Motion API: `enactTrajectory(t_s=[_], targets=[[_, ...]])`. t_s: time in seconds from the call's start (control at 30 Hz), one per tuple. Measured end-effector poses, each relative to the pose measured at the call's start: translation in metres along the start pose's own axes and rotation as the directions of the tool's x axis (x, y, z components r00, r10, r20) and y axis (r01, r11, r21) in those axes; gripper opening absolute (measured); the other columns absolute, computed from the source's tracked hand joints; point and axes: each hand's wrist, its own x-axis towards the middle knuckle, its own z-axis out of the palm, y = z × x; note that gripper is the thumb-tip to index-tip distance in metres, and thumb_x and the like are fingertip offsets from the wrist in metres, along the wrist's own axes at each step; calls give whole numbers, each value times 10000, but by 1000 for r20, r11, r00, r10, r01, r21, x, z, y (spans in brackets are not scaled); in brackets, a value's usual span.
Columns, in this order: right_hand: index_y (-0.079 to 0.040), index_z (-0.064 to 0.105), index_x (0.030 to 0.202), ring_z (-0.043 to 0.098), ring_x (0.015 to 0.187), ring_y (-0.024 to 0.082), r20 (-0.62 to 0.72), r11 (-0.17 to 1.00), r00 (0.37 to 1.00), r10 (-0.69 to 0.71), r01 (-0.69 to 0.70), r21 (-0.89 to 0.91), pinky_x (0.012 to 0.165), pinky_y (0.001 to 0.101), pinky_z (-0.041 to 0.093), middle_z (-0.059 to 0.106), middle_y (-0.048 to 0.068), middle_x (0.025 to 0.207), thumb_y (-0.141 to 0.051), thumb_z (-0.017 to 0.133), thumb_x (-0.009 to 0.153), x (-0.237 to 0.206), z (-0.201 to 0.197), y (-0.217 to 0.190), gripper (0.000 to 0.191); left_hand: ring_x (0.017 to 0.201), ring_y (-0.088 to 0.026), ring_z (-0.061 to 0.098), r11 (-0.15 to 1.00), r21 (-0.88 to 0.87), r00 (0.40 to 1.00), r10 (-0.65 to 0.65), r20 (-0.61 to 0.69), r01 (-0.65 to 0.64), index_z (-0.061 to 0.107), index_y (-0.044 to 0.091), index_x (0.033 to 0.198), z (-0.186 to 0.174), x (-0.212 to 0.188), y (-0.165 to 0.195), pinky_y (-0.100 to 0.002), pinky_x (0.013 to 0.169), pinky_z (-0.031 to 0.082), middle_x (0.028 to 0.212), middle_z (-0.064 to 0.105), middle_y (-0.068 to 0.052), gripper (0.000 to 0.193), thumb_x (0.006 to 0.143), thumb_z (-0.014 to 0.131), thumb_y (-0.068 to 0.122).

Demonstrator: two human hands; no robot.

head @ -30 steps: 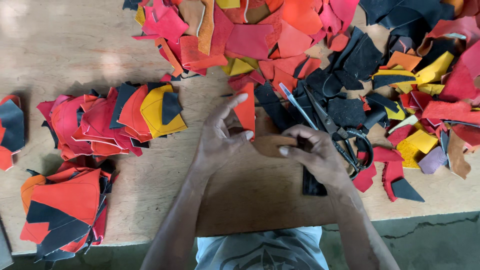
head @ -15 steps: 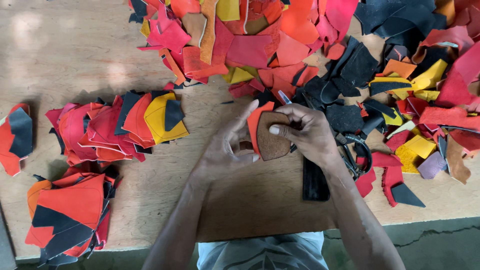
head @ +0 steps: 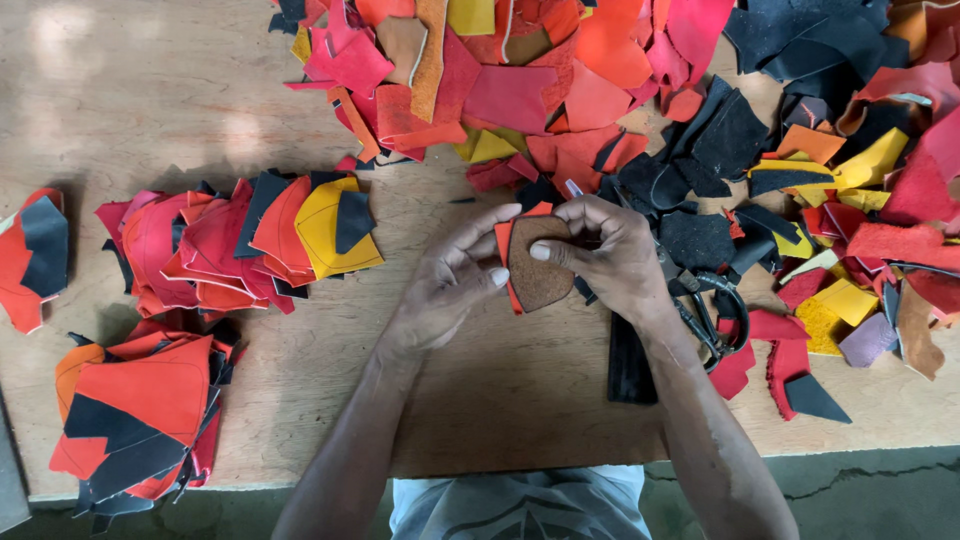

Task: The person assembles small leather pieces by tracing a template onto a yellow piece, cutting it with shears, and attaching a black piece. They then use a metal block to press or shape the assembled parts. The process is repeated with red and black pieces.

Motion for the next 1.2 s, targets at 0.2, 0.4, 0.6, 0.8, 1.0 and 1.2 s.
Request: enactTrajectory(t_s=[0.2,0.4,0.6,0.8,1.0,1.2], targets=[[-38,667,1017,630,769,17,-54,997,998,31,-27,68,690,195,535,718,-33,867,-55,833,872,1,3,8,220,1318,-218,593,996,-76,999,32,-42,-35,383,7,1564,-5,2,-13,-401,1115,515,1483,567,-181,592,1012,594,-33],[-86,549,1210,610,990,5,-139,914,989,-52,104,393,882,174,498,634,-65,1048,33,728,901,5,1,-9,377,1185,-205,660,996,-73,950,-62,-305,42,481,28,1451,-14,7,-24,-437,966,601,1339,648,-136,479,985,550,-61],[-48,617,1149,602,889,48,-157,825,985,71,31,565,797,209,509,645,-10,990,43,715,983,3,8,6,213,1181,-194,659,998,-65,928,-47,-370,25,527,28,1397,-21,8,-29,-417,979,588,1323,660,-120,418,989,557,-58],[-15,558,1049,661,742,87,-120,981,990,68,-44,187,598,249,587,666,15,912,-9,742,938,0,3,24,214,1183,-215,659,988,-134,933,23,-358,-76,513,8,1365,-24,8,-33,-448,1006,585,1314,646,-149,382,993,563,-63],[16,665,1121,714,845,108,20,924,972,232,-227,306,711,312,682,701,42,943,-41,666,962,-4,11,15,170,1212,-223,655,990,-119,946,29,-322,-71,492,19,1419,-18,7,-26,-458,1018,579,1356,632,-151,424,1002,561,-14],[12,672,1098,716,833,122,43,933,970,238,-241,267,696,314,663,719,56,936,-49,687,962,-3,16,17,151,1205,-217,661,993,-100,952,29,-304,-62,481,2,1473,-14,8,-22,-445,1029,576,1364,642,-140,455,1027,565,30]])
